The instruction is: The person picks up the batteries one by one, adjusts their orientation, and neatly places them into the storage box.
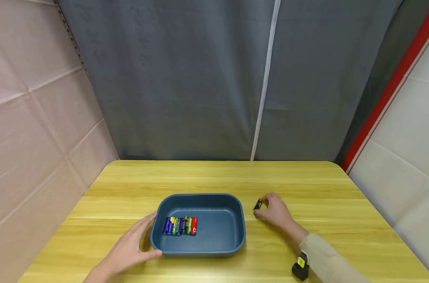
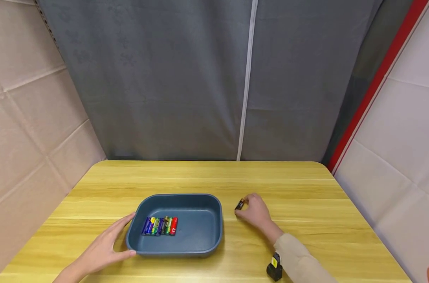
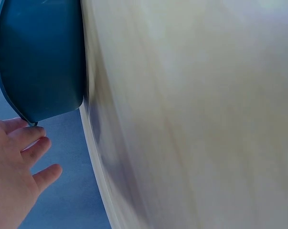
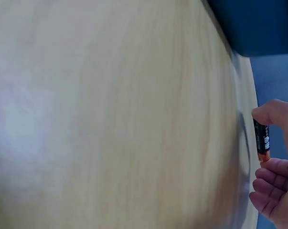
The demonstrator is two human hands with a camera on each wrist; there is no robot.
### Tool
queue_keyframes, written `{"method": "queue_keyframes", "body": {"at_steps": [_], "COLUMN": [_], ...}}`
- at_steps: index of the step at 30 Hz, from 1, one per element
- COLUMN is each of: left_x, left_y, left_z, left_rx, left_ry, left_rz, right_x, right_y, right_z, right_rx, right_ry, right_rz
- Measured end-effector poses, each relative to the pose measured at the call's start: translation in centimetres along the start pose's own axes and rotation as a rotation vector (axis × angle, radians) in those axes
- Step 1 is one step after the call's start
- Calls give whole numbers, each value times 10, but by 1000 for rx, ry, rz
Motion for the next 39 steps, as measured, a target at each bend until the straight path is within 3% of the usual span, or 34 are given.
{"method": "queue_keyframes", "body": {"at_steps": [16,26,39], "left_x": [-1,-2,-2], "left_y": [-1,-1,-1], "left_z": [-2,-2,-1], "left_rx": [-3,1,1], "left_ry": [-2,-9,-15], "left_rz": [-2,-4,-4], "right_x": [26,56,106], "right_y": [-14,-23,-4], "right_z": [14,12,5], "right_rx": [-18,-18,71], "right_ry": [-140,-257,-305], "right_rz": [-24,-48,-129]}}
Point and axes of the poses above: each hand's wrist, its own z-axis away from the middle knuckle, its own y-axis out of the palm, x = y × z, the point moved 1 cm from there along -z, towards the middle knuckle, and after that the axes turned 11 degrees about x, right-handed, at the moved point
